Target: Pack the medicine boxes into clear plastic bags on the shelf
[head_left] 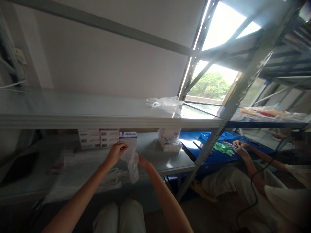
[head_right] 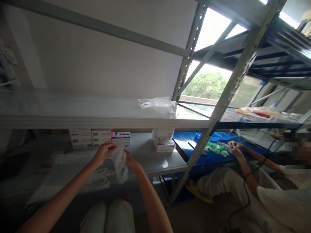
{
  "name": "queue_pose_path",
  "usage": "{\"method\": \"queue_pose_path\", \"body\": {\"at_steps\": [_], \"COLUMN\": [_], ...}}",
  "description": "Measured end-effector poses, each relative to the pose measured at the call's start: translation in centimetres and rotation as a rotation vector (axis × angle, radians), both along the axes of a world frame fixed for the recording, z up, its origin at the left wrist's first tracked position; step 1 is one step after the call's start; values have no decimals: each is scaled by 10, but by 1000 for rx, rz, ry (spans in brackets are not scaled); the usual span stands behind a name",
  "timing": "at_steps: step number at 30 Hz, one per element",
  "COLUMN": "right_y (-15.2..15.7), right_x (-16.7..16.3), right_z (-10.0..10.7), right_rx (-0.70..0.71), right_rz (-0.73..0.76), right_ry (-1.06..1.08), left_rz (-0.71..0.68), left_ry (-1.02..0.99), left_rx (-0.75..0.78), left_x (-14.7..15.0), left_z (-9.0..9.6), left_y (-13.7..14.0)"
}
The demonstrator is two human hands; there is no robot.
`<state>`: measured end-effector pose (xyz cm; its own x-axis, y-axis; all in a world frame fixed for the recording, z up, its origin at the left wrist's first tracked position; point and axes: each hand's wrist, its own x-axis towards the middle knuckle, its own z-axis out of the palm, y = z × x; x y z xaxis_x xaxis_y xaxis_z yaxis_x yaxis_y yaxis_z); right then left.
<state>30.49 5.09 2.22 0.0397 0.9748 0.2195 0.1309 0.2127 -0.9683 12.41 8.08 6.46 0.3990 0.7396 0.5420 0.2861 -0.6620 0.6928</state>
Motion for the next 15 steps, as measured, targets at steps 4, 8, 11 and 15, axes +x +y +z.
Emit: {"method": "queue_pose_path", "body": {"at_steps": [4,8,11,15], "right_y": [-22,-64,-76,-61], "right_x": [14,-1,-20,-9], "right_z": [20,50,64,62], "right_rx": [51,136,109,130], "right_rz": [-239,-387,-368,-314], "right_ry": [52,-193,-425,-286], "left_rz": [85,55,3,-2], "left_ry": [-80,-50,-34,-69], "left_rx": [-38,-9,-48,-90], "left_x": [2,14,24,21], "left_z": [4,8,10,10], "left_y": [-2,-7,-13,-14]}}
